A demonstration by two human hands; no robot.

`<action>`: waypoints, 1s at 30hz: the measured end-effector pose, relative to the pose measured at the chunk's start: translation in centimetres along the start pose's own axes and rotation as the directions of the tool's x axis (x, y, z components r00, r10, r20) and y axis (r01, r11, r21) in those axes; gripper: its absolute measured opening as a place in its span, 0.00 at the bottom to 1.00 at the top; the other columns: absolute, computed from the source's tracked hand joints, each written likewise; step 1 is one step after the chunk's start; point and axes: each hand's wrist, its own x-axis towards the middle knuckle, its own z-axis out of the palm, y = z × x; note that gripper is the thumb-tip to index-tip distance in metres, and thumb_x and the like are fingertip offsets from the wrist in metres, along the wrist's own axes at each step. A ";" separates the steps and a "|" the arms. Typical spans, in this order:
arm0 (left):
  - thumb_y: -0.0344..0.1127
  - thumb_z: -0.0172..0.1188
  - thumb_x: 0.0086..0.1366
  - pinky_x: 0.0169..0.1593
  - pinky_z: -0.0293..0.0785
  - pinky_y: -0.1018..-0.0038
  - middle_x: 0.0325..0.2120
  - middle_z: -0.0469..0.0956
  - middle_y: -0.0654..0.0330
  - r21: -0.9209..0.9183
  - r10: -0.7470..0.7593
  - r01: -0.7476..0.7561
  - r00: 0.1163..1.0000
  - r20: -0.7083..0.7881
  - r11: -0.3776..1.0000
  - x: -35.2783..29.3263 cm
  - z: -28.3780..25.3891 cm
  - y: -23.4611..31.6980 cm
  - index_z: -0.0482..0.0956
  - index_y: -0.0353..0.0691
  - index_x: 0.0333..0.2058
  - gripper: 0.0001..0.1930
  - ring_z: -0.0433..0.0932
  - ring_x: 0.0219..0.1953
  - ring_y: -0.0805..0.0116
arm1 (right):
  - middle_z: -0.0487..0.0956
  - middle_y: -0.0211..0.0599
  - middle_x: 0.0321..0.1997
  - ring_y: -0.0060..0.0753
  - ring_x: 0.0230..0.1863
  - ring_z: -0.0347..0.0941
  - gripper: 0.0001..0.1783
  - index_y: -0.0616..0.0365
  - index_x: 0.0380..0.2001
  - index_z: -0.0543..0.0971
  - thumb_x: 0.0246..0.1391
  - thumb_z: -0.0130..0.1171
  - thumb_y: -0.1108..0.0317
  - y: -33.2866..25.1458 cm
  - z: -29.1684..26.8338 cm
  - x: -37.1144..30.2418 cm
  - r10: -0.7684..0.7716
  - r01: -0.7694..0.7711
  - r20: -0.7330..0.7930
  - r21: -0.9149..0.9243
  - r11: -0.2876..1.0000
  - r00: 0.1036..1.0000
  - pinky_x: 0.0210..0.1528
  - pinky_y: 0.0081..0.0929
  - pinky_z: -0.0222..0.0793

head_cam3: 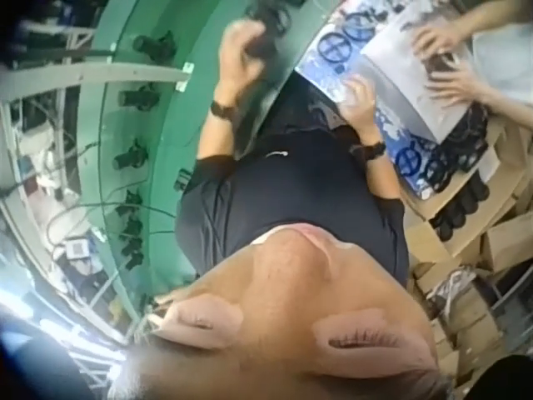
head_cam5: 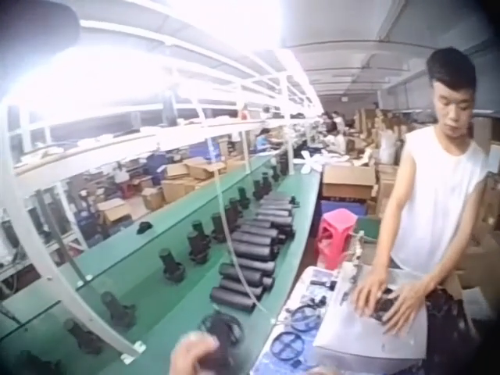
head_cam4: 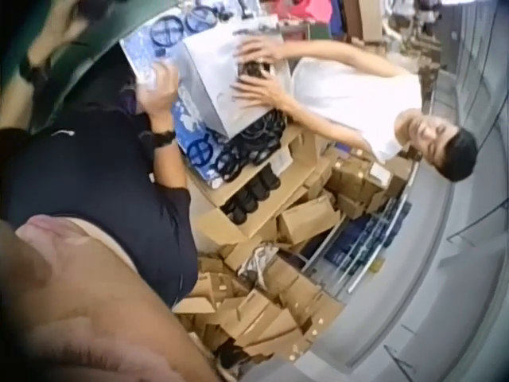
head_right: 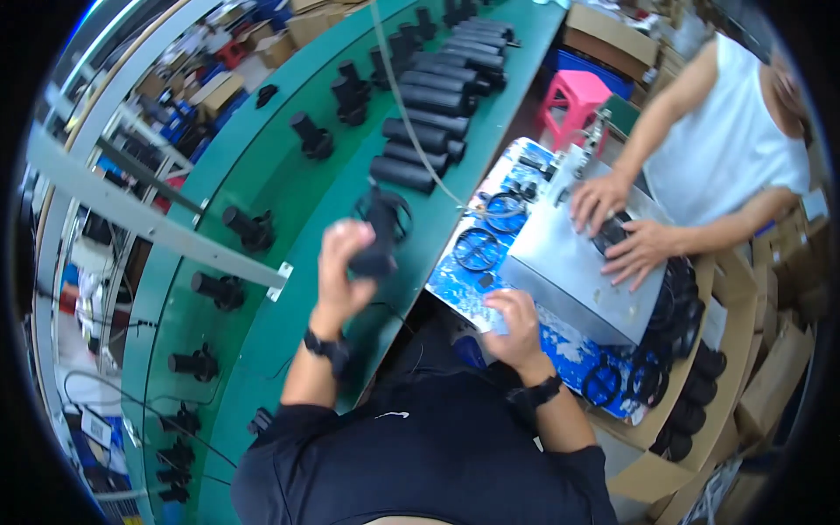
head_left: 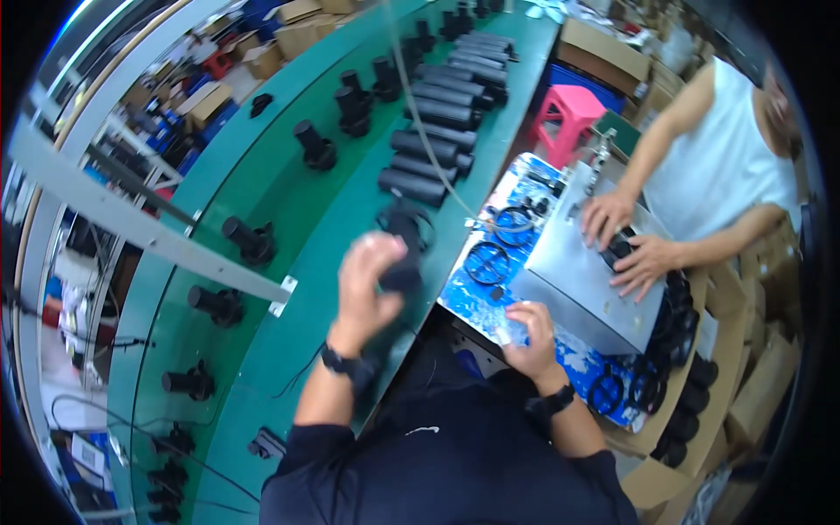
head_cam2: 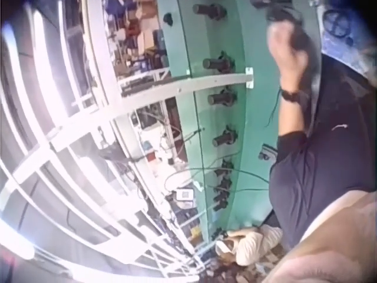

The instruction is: The person picks up a black cylinder from the table, places it into a machine, and presses it down. They then remove the cylinder, fit a black cap onto the end, and place the assembled unit back onto the table.

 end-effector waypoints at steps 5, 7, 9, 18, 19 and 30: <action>0.39 0.76 0.60 0.62 0.78 0.53 0.58 0.78 0.45 0.293 -0.484 0.522 0.853 -0.195 0.801 4.3 -4.0 -16.7 0.69 0.46 0.67 0.38 0.79 0.60 0.40 | 0.83 0.42 0.40 0.48 0.41 0.80 0.08 0.58 0.35 0.83 0.50 0.69 0.77 5.9 -0.2 -7.4 0.474 -0.477 0.083 0.021 0.879 0.877 0.46 0.40 0.78; 0.40 0.76 0.60 0.62 0.78 0.52 0.58 0.78 0.45 0.380 -0.578 0.607 0.791 -0.203 0.698 3.7 -6.0 -22.9 0.67 0.48 0.69 0.40 0.79 0.60 0.41 | 0.83 0.42 0.40 0.48 0.41 0.80 0.08 0.58 0.35 0.83 0.50 0.69 0.77 6.0 0.0 -8.1 0.421 -0.424 0.107 0.005 0.906 0.901 0.45 0.39 0.78; 0.40 0.75 0.61 0.61 0.78 0.51 0.58 0.77 0.46 0.489 -0.778 0.728 0.612 -0.145 0.481 2.7 -7.1 -27.0 0.65 0.52 0.71 0.41 0.79 0.60 0.40 | 0.83 0.43 0.39 0.46 0.39 0.80 0.07 0.58 0.35 0.83 0.51 0.68 0.77 6.5 0.7 -8.3 0.341 -0.337 0.144 -0.049 0.940 0.929 0.43 0.38 0.78; 0.32 0.72 0.62 0.67 0.72 0.56 0.61 0.73 0.48 0.459 -0.468 0.459 0.878 -0.104 0.760 0.0 -3.5 -19.1 0.69 0.47 0.69 0.37 0.75 0.62 0.43 | 0.82 0.41 0.36 0.42 0.37 0.77 0.07 0.59 0.34 0.83 0.50 0.68 0.77 6.9 0.4 -8.6 0.379 -0.378 0.113 -0.029 0.925 0.918 0.42 0.35 0.74; 0.31 0.72 0.63 0.69 0.71 0.58 0.62 0.72 0.48 0.450 -0.496 0.426 0.867 0.044 0.785 -0.5 -3.2 -17.9 0.69 0.48 0.70 0.37 0.73 0.64 0.43 | 0.82 0.41 0.36 0.43 0.37 0.77 0.06 0.58 0.34 0.83 0.50 0.68 0.76 6.8 0.5 -8.2 0.367 -0.366 0.131 -0.031 0.930 0.921 0.42 0.36 0.74; 0.31 0.80 0.53 0.74 0.59 0.45 0.69 0.68 0.56 0.473 -0.336 0.150 0.879 0.339 0.868 2.7 11.3 -19.4 0.72 0.56 0.70 0.45 0.66 0.72 0.49 | 0.81 0.39 0.34 0.40 0.34 0.76 0.05 0.59 0.33 0.84 0.51 0.69 0.76 6.2 0.6 -7.9 0.355 -0.356 0.099 -0.001 0.934 0.930 0.41 0.35 0.73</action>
